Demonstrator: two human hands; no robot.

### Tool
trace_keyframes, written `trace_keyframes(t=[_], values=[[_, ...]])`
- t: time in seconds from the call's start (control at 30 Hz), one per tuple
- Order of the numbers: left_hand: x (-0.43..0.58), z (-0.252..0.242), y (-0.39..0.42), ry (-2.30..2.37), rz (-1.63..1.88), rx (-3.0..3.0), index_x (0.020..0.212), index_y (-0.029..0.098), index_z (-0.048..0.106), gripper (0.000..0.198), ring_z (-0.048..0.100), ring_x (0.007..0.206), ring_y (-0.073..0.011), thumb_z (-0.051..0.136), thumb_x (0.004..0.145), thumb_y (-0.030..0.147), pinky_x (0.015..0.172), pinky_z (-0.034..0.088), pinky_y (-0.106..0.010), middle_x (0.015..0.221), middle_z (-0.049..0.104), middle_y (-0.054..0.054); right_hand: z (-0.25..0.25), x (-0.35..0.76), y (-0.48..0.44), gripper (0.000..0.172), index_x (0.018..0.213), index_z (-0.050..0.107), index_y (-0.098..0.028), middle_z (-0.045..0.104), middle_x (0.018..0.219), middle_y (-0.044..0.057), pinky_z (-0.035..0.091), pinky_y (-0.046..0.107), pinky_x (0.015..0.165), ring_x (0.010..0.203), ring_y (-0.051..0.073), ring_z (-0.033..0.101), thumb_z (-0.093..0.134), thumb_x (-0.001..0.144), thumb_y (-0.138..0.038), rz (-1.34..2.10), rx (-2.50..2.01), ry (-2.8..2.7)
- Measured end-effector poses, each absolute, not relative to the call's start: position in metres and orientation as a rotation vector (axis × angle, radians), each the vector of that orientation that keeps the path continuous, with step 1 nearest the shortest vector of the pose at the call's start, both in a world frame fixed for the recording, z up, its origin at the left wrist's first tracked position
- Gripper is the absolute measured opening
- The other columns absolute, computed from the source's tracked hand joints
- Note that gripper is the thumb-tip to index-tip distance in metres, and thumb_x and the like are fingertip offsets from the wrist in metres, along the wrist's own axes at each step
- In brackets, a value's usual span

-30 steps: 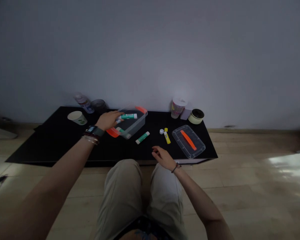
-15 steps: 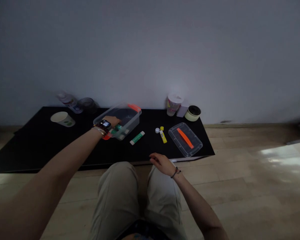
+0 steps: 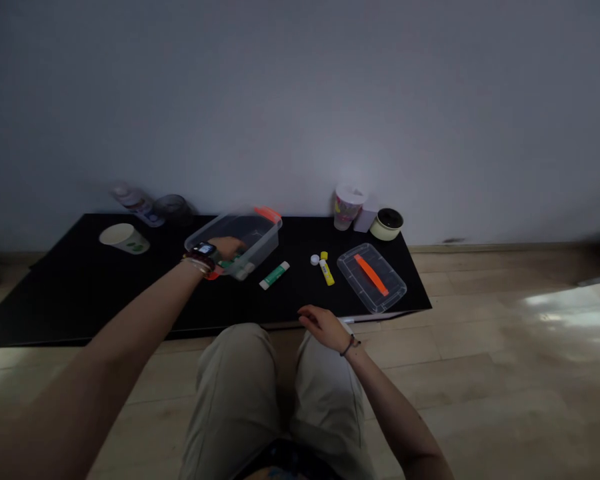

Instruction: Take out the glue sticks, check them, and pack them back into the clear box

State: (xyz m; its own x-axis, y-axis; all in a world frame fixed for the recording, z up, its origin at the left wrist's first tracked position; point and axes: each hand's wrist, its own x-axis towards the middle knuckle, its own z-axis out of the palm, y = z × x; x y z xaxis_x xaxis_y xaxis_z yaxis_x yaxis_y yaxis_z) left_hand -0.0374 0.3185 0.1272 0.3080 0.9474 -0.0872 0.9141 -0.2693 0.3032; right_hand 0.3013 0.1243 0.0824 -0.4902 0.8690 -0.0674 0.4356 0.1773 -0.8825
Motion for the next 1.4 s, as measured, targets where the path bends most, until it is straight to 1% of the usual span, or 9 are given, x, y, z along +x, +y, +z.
trace_keyframes(t=[0.17,0.27,0.37,0.53,0.77,0.97,1.13,1.23,1.4], values=[[-0.001,0.152,0.288,1.737,0.811,2.256,0.117,0.017,0.067,0.037,0.062,0.108,-0.0227,0.037,0.096,0.020,0.102,0.047,-0.040,0.111,0.070,-0.011,0.083,0.299,0.124,0.029,0.112,0.066,-0.017,0.071,0.090,0.006,0.046,0.027,0.069,0.077,0.016,0.064,0.051,0.098,-0.037,1.232,-1.264,-2.032],[0.035,0.150,0.251,1.558,1.142,2.324,0.121,0.016,0.062,0.033,0.057,0.118,-0.0237,0.043,0.094,0.021,0.108,0.043,-0.041,0.121,0.066,-0.011,0.083,0.298,0.125,0.028,0.112,0.066,-0.017,0.071,0.089,0.005,0.046,0.026,0.069,0.075,0.015,0.064,0.051,0.098,-0.037,1.233,-1.259,-2.026],[0.066,0.130,0.225,1.461,0.964,2.358,0.124,0.018,0.060,0.033,0.058,0.119,-0.0235,0.047,0.095,0.022,0.107,0.045,-0.039,0.123,0.064,-0.011,0.083,0.298,0.125,0.028,0.111,0.066,-0.017,0.071,0.088,0.005,0.046,0.027,0.068,0.074,0.016,0.063,0.052,0.097,-0.037,1.226,-1.254,-2.036],[0.080,0.084,0.221,1.796,0.369,2.228,0.132,0.014,0.056,0.045,0.048,0.132,-0.0330,0.061,0.088,0.023,0.105,0.045,-0.046,0.142,0.052,-0.019,0.088,0.302,0.124,0.028,0.109,0.067,-0.017,0.070,0.088,0.005,0.046,0.026,0.066,0.073,0.015,0.063,0.052,0.097,-0.037,1.192,-1.234,-2.068],[0.070,0.061,0.221,1.933,0.154,2.166,0.114,0.013,0.066,0.027,0.054,0.123,-0.0343,0.059,0.088,0.019,0.095,0.048,-0.044,0.126,0.062,-0.018,0.099,0.306,0.132,0.026,0.107,0.067,-0.018,0.071,0.091,0.006,0.048,0.026,0.070,0.081,0.017,0.066,0.052,0.097,-0.036,1.163,-1.232,-2.077],[0.079,0.067,0.215,1.907,0.502,1.879,0.121,0.016,0.061,0.032,0.063,0.110,-0.0335,0.058,0.090,0.024,0.089,0.048,-0.043,0.113,0.068,-0.017,0.105,0.315,0.172,0.024,0.109,0.066,-0.018,0.072,0.097,0.007,0.047,0.029,0.078,0.088,0.019,0.065,0.051,0.098,-0.033,0.783,-1.369,-2.176],[0.094,0.049,0.210,1.437,0.973,1.149,0.110,0.017,0.056,0.029,0.070,0.091,-0.0239,0.063,0.090,0.037,0.080,0.050,-0.034,0.099,0.071,-0.010,0.096,0.321,0.226,0.028,0.114,0.066,-0.015,0.067,0.114,0.014,0.041,0.037,0.093,0.108,0.027,0.057,0.050,0.097,-0.031,0.218,-1.698,-2.237],[0.097,0.037,0.210,1.339,0.992,1.051,0.106,0.017,0.051,0.030,0.071,0.084,-0.0188,0.060,0.091,0.040,0.075,0.051,-0.030,0.098,0.070,-0.010,0.085,0.313,0.249,0.034,0.122,0.065,-0.016,0.062,0.124,0.016,0.038,0.039,0.095,0.116,0.030,0.051,0.054,0.094,-0.033,0.032,-1.816,-2.278],[0.092,0.026,0.212,1.322,1.006,1.030,0.103,0.019,0.048,0.038,0.066,0.078,-0.0138,0.074,0.079,0.033,0.078,0.050,-0.029,0.088,0.065,-0.002,0.062,0.295,0.269,0.034,0.120,0.066,-0.017,0.056,0.135,0.016,0.030,0.045,0.106,0.128,0.032,0.041,0.060,0.089,-0.031,-0.121,-1.820,-2.347]])
